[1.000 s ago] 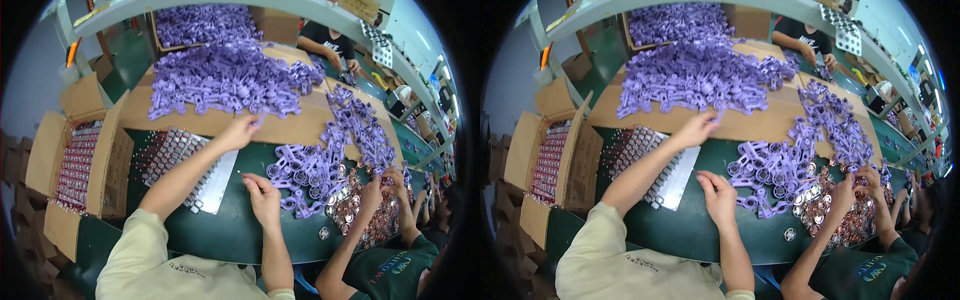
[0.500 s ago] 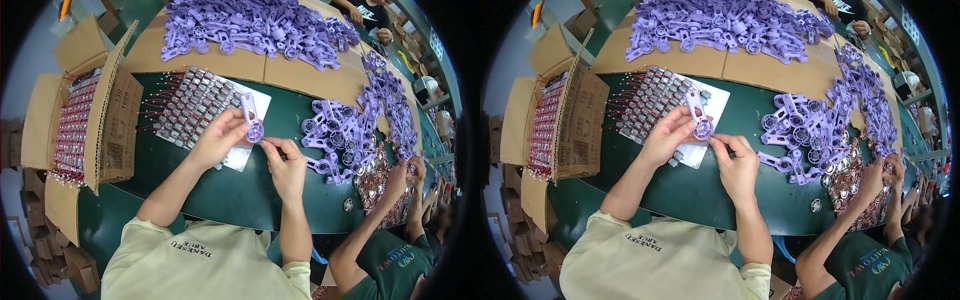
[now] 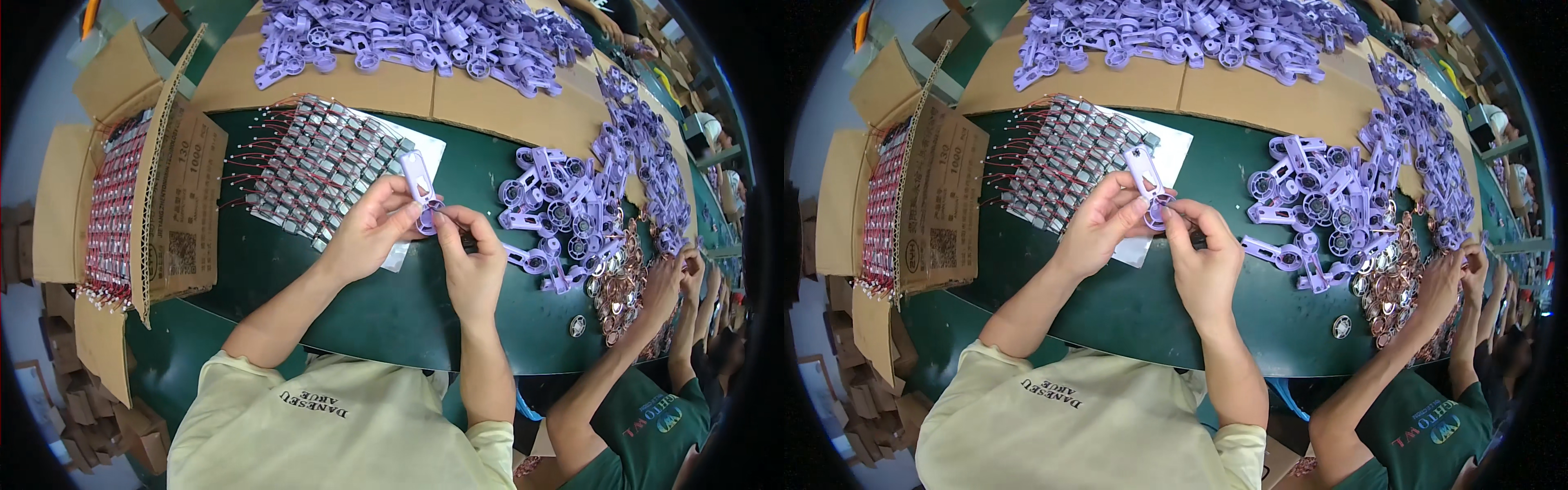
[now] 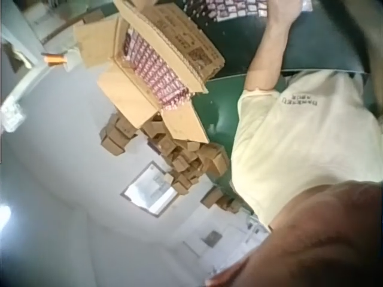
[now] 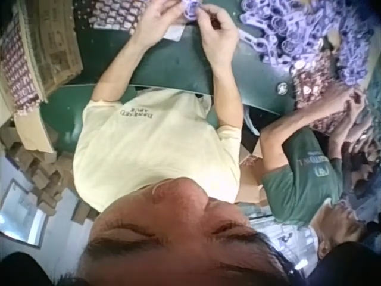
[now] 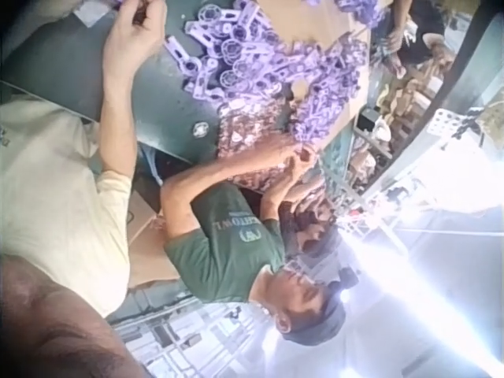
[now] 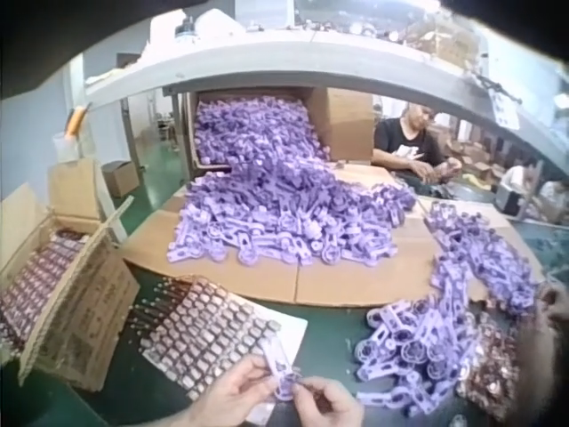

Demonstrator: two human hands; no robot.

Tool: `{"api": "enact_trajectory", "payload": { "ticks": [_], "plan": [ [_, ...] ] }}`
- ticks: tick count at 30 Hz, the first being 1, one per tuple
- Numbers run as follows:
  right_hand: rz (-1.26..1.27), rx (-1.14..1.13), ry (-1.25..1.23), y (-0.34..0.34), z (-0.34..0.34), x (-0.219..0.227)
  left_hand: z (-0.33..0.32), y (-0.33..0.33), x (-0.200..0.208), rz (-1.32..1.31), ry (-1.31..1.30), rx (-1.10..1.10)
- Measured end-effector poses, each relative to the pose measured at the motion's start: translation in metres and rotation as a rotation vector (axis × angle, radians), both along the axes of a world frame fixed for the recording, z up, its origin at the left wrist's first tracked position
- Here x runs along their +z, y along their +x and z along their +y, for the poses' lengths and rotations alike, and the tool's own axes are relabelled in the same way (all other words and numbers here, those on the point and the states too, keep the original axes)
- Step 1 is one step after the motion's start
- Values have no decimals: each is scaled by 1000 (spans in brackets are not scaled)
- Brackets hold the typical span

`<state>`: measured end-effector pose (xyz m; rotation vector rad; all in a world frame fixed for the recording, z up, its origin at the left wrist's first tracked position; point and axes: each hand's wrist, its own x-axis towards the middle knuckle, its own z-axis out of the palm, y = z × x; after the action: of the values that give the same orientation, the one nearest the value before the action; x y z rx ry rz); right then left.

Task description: The person assembles small electronic components into purple plastic housings by hand, taking the components from cardboard boxes and inserting them into the housings.

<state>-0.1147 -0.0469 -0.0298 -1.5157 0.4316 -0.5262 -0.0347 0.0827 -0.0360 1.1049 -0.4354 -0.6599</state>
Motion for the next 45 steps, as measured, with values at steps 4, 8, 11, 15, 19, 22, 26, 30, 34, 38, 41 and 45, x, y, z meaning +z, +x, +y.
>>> {"api": "enact_trajectory", "payload": {
  "ticks": [4,8,11,15,19,22,26,30,34,38,41,45],
  "plan": [
    [-51,-52,-418,1,0,0,-1,-2,-4,115,-8,10],
    [-62,-59,-427,2,2,0,0,-2,-3,130,10,17],
    [-52,-38,-386,1,4,-1,-3,-3,-3,110,-7,19],
    [-77,-41,-377,1,7,-2,-5,-5,1,89,1,43],
    [-38,-26,-348,0,5,-3,-3,-5,-5,9,27,43],
    [-15,-59,-406,1,5,-2,-5,-7,-2,46,0,55],
    [-30,-96,-505,0,6,-3,-4,-7,0,80,42,23],
    [-40,-90,-607,0,2,-5,-5,-7,0,10,69,26],
    [-11,-41,-506,0,0,0,-7,-7,0,-41,111,15],
    [-59,67,-450,2,-4,0,-2,1,-3,26,58,127],
    [116,160,-470,-4,-10,10,5,12,4,35,54,190],
    [134,217,-461,-6,-9,13,4,12,4,-37,27,243]
  ]
}}
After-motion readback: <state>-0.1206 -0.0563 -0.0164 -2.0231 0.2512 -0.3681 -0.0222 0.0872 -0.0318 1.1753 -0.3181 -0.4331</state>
